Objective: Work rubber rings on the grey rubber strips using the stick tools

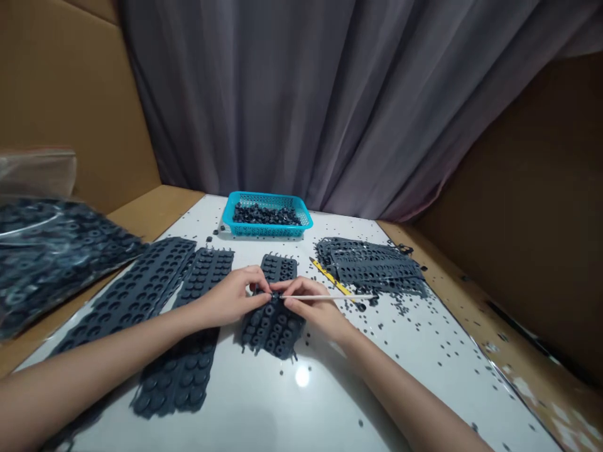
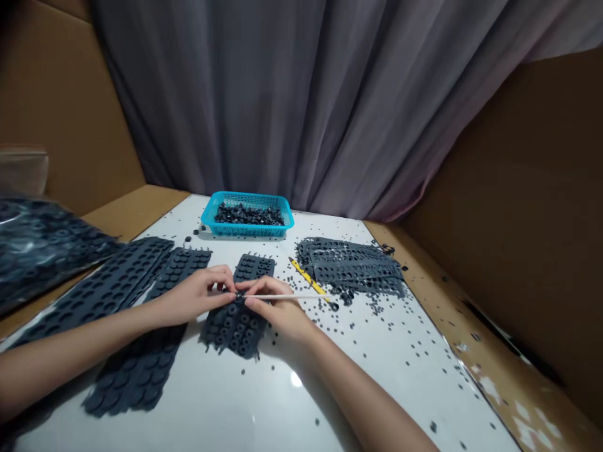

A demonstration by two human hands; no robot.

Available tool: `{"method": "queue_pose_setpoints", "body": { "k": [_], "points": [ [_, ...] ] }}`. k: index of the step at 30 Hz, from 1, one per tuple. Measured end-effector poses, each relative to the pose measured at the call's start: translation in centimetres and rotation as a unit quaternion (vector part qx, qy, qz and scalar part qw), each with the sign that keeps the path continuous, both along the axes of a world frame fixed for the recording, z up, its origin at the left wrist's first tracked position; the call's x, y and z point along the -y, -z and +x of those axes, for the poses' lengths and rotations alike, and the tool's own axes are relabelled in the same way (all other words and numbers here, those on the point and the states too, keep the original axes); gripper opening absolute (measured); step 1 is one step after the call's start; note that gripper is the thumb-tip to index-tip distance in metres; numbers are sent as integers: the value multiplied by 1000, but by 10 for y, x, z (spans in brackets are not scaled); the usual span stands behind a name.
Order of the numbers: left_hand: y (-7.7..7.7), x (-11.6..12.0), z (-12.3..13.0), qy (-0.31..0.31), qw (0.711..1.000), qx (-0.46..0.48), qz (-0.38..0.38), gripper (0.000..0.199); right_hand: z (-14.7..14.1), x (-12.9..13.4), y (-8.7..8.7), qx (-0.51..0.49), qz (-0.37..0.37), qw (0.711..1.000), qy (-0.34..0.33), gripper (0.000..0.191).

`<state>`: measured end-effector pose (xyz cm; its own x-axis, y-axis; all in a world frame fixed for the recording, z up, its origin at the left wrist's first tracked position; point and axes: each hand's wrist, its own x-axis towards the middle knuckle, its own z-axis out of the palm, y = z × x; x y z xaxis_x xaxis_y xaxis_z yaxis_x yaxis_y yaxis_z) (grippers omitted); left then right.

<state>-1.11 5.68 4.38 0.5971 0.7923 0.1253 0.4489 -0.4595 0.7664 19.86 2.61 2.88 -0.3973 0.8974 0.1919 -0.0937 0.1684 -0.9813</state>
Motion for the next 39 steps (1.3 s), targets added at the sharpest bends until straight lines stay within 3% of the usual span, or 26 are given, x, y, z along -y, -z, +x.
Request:
{"method": "queue_pose_setpoints", "body": {
  "k": [8, 16, 23, 31, 39],
  "points": [
    [26, -36, 7, -30, 978, 65, -195, 19, 2, -35, 21, -43, -111, 993, 22, 20],
    [38, -35, 7, -39, 969, 68, -232, 21, 4, -36, 32, -51, -171, 984, 26, 12],
    [40, -33, 7, -46, 965, 66, -250, 20, 6, -34, 27, -4, -133, 991, 32, 5],
    [32, -32, 6, -30, 961, 50, -271, 21, 6, -30, 22, 66, -7, 997, 27, 3],
    [34, -32, 6, -29, 961, 56, -268, 20, 6, -29, 23, 71, 25, 997, 16, 3]
  ]
}}
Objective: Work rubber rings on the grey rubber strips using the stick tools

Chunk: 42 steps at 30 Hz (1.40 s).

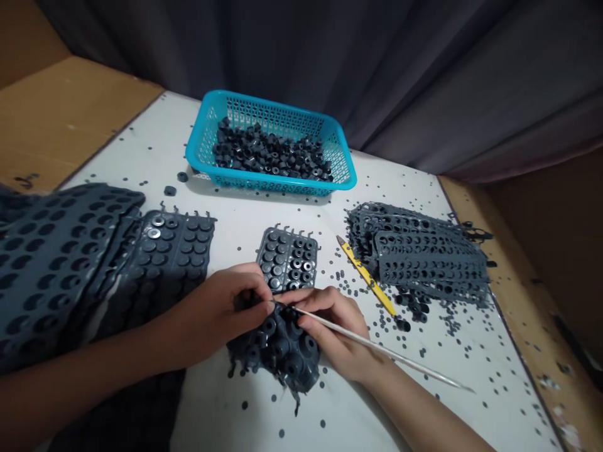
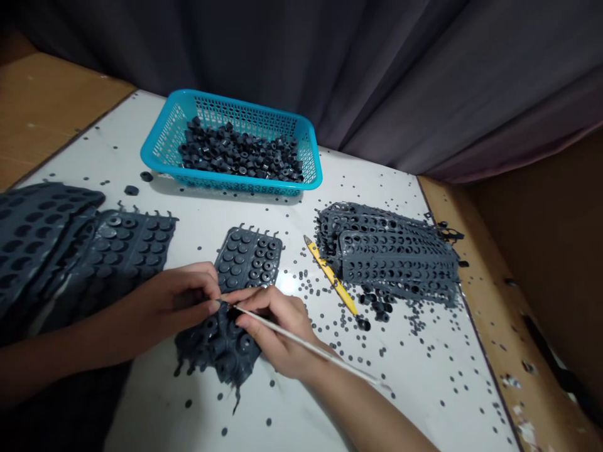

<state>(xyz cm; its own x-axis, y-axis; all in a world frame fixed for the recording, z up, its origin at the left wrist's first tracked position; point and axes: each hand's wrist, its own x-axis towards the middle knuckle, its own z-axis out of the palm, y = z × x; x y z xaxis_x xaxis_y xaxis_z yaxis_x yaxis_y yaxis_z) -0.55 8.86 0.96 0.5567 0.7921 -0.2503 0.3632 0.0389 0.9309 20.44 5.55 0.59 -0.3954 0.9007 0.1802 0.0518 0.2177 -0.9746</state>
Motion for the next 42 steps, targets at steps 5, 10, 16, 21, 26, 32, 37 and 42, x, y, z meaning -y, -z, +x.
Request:
{"method": "queue_pose_setpoints", "body": {
  "k": [5, 10, 16, 21, 26, 32, 37, 42],
  "points": [
    [-3, 2, 0, 2, 1000, 6, -3, 19, 2, 1, 3, 24, 17, 1000, 0, 3],
    [-3, 2, 0, -6, 1000, 9, 3, 17, 3, 0, 1, 47, 25, 998, 27, 3],
    [-10, 2, -3, 21, 999, 41, 28, 8, 12, -13, -3, 125, 71, 977, 158, 5],
    [-21, -1, -11, 92, 985, 82, 117, 10, 22, -24, -2, 164, 100, 961, 199, 6],
    [-5, -19, -13, -62, 949, -197, 240, 31, 20, -24, -4, 169, 105, 963, 182, 6],
    [6, -27, 5, -14, 920, -266, 287, 27, 17, -19, -5, 149, 100, 969, 167, 6],
    [-10, -25, 16, 14, 949, -178, 259, 12, 16, -10, -16, 109, 113, 976, 153, 6],
    [-48, -20, 22, -71, 970, 50, 228, 9, 17, -1, -41, 21, 184, 973, 139, 7]
  ]
}}
